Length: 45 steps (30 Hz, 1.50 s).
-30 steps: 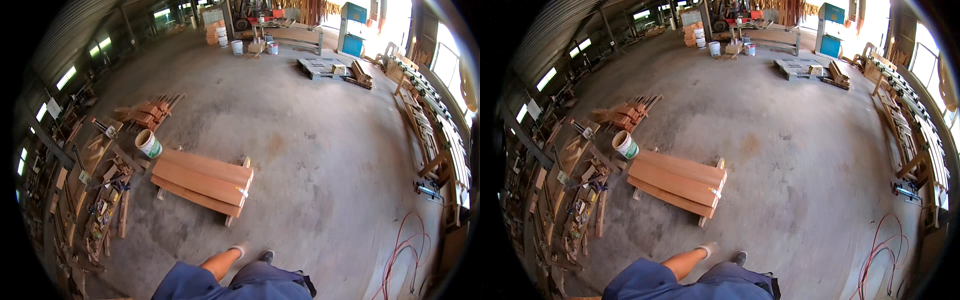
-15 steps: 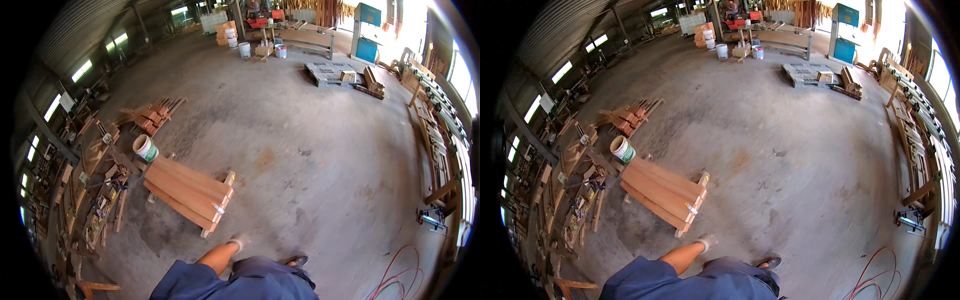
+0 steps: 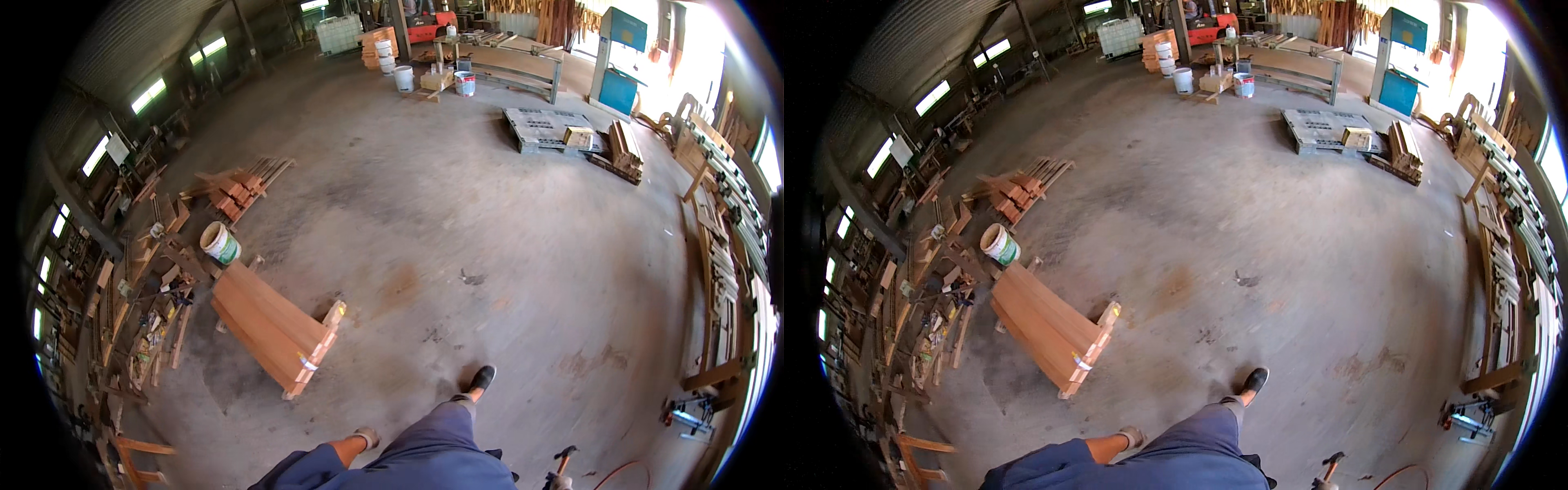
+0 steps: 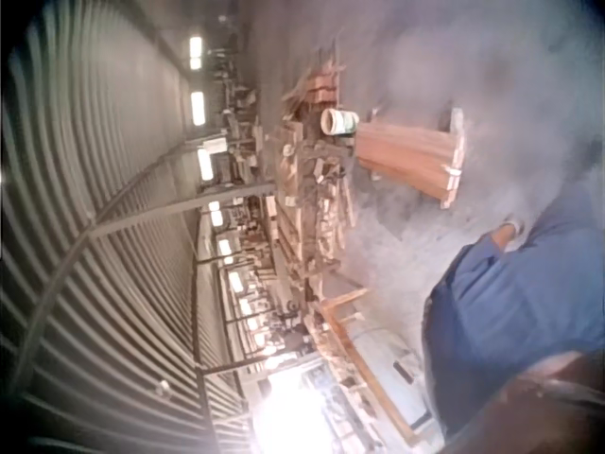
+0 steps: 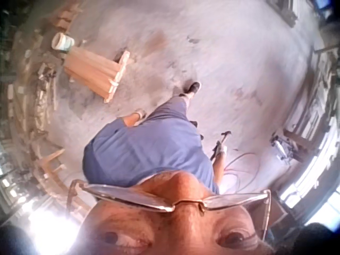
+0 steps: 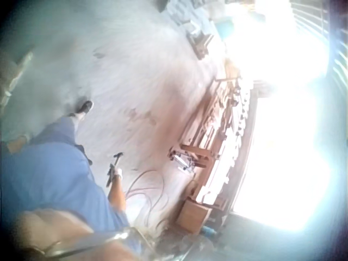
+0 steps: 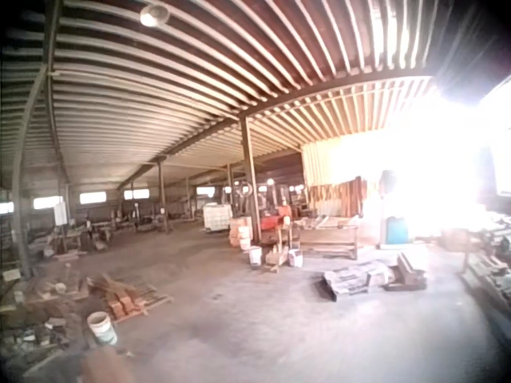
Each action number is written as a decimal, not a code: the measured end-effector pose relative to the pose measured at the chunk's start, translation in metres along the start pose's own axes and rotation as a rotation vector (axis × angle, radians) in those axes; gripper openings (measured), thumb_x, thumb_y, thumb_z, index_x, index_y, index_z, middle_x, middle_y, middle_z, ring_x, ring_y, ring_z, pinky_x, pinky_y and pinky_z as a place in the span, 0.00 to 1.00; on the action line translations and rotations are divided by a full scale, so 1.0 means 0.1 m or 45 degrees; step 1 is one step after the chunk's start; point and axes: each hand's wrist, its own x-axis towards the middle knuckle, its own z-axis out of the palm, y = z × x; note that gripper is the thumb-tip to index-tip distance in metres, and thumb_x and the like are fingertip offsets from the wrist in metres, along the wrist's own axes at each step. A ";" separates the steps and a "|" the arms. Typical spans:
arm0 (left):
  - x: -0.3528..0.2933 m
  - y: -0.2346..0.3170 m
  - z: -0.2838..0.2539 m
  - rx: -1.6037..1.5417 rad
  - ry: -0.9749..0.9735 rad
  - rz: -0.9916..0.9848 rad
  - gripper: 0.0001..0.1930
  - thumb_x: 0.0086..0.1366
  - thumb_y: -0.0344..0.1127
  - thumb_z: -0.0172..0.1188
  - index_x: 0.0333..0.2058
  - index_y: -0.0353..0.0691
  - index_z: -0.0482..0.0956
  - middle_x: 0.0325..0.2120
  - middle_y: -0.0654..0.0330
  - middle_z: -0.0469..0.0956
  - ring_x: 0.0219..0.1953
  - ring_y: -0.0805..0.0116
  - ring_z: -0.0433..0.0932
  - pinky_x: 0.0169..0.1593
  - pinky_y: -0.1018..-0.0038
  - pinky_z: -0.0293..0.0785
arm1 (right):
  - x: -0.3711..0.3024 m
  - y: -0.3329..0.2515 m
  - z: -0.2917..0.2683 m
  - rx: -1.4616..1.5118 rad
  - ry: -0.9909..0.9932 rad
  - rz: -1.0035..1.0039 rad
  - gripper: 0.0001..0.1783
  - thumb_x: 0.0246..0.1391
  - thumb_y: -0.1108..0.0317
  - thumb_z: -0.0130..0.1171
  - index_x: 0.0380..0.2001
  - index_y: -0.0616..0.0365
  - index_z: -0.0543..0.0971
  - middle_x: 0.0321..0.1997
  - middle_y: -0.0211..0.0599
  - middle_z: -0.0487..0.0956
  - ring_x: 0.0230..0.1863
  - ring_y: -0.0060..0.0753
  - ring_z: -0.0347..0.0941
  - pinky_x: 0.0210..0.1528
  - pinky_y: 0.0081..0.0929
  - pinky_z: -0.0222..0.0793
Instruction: The person aligns and secures wooden planks on a jig using a hammer and a wooden block. They repeatedly tap the planks to fit them together, walk to retrieve a hammer, and continue adjusting the planks until they are flush.
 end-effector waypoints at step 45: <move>3.68 7.70 -9.54 -0.025 -0.028 0.392 0.23 0.69 0.56 0.55 0.43 0.43 0.87 0.38 0.55 0.88 0.42 0.55 0.86 0.50 0.61 0.78 | 4.43 -7.60 -3.85 -0.267 -0.163 0.522 0.34 0.63 0.42 0.59 0.56 0.62 0.79 0.43 0.51 0.83 0.42 0.51 0.82 0.41 0.59 0.81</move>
